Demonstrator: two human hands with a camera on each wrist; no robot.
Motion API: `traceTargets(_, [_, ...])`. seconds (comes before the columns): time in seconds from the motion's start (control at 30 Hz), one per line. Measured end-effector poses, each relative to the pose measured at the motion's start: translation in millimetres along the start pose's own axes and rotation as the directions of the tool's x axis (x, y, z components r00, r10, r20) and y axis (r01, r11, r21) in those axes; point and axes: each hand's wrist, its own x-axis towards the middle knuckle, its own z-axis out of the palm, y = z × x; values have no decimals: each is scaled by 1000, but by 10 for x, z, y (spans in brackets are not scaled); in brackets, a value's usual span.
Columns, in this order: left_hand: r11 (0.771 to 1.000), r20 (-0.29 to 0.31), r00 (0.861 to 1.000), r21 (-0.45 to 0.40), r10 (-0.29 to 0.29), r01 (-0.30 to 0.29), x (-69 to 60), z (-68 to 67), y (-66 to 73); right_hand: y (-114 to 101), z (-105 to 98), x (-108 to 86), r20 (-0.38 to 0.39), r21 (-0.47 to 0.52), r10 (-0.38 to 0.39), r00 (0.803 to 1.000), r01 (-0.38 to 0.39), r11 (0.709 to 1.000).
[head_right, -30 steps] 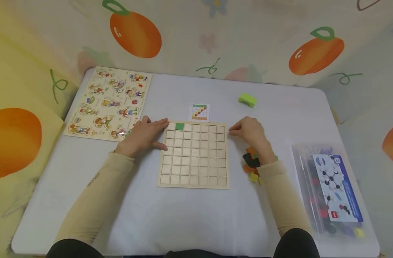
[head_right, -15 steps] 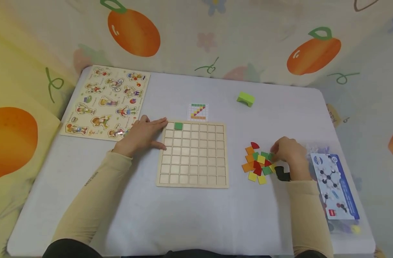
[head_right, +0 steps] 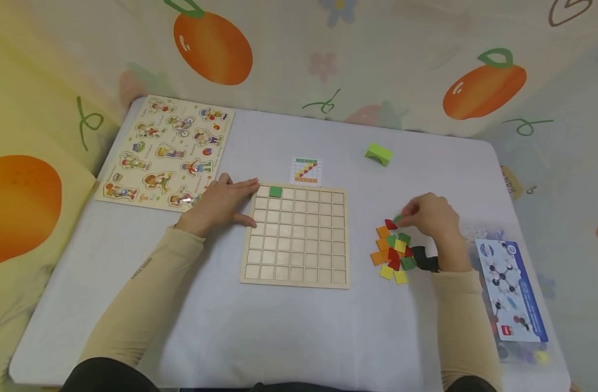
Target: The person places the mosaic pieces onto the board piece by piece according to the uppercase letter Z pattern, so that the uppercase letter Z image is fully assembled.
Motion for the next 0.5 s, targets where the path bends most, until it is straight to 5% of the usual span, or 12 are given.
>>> traceTargets(0.13, [1000, 2, 1000, 2, 3, -3, 4, -7, -12, -562, 81, 248, -26, 81, -160, 987, 161, 984])
traceTargets(0.3, [1000, 9, 1000, -16, -3, 3, 7, -3, -13, -1225, 335, 588, -33, 179, -331, 943, 331, 926])
traceTargets(0.5, [1000, 27, 1000, -8, -12, 12, 16, -1, -12, -1752, 551, 871, 37, 266, -374, 927, 352, 897])
